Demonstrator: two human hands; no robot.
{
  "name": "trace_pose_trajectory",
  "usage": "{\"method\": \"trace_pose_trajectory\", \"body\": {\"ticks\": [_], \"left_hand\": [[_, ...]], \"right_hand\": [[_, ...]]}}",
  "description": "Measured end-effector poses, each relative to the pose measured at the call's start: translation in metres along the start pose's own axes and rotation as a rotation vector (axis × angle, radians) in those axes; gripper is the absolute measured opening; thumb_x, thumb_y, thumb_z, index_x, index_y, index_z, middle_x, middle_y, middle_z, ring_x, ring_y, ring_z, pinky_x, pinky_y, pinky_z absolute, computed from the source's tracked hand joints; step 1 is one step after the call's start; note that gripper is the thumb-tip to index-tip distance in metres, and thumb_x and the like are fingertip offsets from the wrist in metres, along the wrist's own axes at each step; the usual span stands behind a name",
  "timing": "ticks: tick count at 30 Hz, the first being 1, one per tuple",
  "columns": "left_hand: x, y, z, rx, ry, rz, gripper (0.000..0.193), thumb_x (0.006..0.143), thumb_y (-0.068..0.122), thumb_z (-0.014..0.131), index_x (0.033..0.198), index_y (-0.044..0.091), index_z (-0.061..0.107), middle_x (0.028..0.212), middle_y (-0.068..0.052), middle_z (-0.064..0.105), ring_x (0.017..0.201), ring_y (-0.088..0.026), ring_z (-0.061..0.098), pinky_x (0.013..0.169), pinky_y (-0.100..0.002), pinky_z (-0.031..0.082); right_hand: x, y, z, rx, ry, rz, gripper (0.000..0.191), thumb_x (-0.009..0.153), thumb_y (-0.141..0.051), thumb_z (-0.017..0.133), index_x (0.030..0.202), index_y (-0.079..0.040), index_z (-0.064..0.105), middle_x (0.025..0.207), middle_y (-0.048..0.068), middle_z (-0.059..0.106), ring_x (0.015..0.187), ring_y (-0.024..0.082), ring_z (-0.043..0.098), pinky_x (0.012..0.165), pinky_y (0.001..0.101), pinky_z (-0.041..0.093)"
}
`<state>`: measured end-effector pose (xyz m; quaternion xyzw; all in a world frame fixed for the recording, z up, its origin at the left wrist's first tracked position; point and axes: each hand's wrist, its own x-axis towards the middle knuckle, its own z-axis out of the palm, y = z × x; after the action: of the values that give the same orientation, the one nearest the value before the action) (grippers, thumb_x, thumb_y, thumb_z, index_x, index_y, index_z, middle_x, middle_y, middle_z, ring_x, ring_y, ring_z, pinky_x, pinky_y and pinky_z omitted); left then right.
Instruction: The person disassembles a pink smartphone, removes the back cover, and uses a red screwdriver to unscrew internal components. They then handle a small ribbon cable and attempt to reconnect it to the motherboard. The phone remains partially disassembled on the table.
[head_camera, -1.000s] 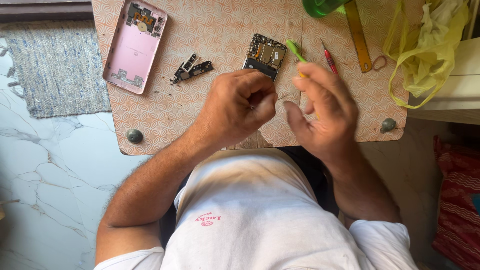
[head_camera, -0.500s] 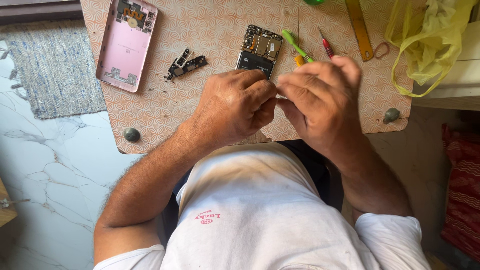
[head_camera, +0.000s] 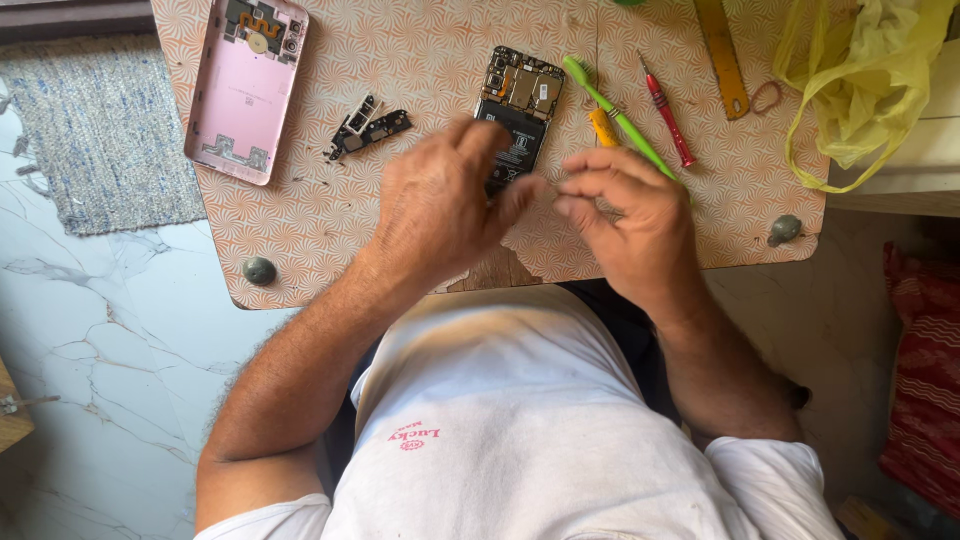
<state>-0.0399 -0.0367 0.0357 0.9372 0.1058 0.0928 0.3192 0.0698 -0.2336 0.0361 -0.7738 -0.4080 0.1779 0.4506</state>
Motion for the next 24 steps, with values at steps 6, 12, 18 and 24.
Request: {"method": "trace_pose_trajectory", "body": {"ticks": [6,12,18,24], "left_hand": [[0.015,0.002,0.008,0.231,0.023,-0.135,0.064,0.079,0.038,0.086,0.117,-0.005,0.059,0.099,-0.02,0.064,0.09,-0.033,0.066,0.073,-0.046,0.053],[0.02,0.009,0.019,0.252,0.07,-0.191,0.072,0.075,0.037,0.088,0.121,-0.006,0.054,0.097,-0.02,0.064,0.087,-0.036,0.068,0.072,-0.048,0.053],[0.029,0.001,0.026,0.198,0.134,-0.268,0.078,0.077,0.04,0.088,0.126,-0.009,0.052,0.1,-0.023,0.067,0.086,-0.038,0.069,0.072,-0.049,0.054],[0.034,-0.002,0.029,0.261,0.084,-0.309,0.068,0.079,0.045,0.089,0.114,-0.002,0.056,0.1,-0.021,0.068,0.086,-0.034,0.07,0.073,-0.048,0.054]], "right_hand": [[-0.003,0.013,0.016,0.542,-0.018,0.37,0.011,0.094,-0.002,0.075,0.105,0.001,0.074,0.147,0.021,0.063,0.095,0.008,0.064,0.083,0.0215,0.055],[-0.005,0.017,0.025,0.729,-0.054,0.441,0.008,0.095,-0.003,0.071,0.103,0.0,0.072,0.157,0.023,0.052,0.093,0.011,0.072,0.079,0.0234,0.06],[-0.003,0.018,0.026,0.757,-0.072,0.436,0.006,0.094,-0.002,0.07,0.1,0.001,0.07,0.158,0.021,0.05,0.091,0.01,0.073,0.078,0.0232,0.061],[-0.004,0.022,0.025,0.69,-0.083,0.393,0.005,0.095,0.0,0.071,0.1,0.001,0.071,0.159,0.022,0.054,0.087,0.005,0.065,0.075,0.0203,0.055]]}}
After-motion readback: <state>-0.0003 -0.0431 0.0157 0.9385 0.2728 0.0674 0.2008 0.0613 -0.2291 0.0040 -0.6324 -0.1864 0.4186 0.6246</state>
